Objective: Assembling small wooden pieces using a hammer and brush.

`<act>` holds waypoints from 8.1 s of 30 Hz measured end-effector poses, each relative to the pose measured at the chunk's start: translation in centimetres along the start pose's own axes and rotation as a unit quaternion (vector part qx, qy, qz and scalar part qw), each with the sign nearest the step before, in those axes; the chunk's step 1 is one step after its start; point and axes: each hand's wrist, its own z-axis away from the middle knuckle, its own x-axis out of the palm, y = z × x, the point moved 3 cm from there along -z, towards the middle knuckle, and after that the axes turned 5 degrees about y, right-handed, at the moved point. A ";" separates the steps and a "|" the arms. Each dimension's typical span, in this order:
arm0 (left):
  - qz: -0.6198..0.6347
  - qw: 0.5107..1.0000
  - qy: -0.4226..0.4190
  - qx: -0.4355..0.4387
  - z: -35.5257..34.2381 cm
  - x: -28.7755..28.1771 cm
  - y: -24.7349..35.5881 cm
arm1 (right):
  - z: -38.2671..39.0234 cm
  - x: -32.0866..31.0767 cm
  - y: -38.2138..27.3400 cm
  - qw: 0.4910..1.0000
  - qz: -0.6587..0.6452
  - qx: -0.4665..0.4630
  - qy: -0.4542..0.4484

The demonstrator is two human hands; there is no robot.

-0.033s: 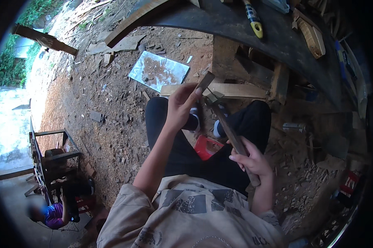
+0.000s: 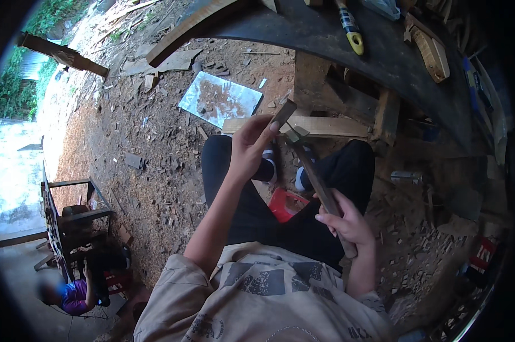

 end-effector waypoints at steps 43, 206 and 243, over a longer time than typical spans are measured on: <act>-0.297 0.950 -0.047 0.079 0.7 2.0 1.5 | -0.9 -0.1 2.5 0.929 0.248 -0.127 0.244; 0.150 0.963 -0.090 -0.205 2.9 3.0 9.8 | -4.4 -11.0 -28.6 0.499 0.621 -0.356 0.489; -0.515 0.804 0.079 0.287 -15.0 5.2 27.6 | -3.9 -13.0 -28.3 0.548 0.385 -0.611 0.422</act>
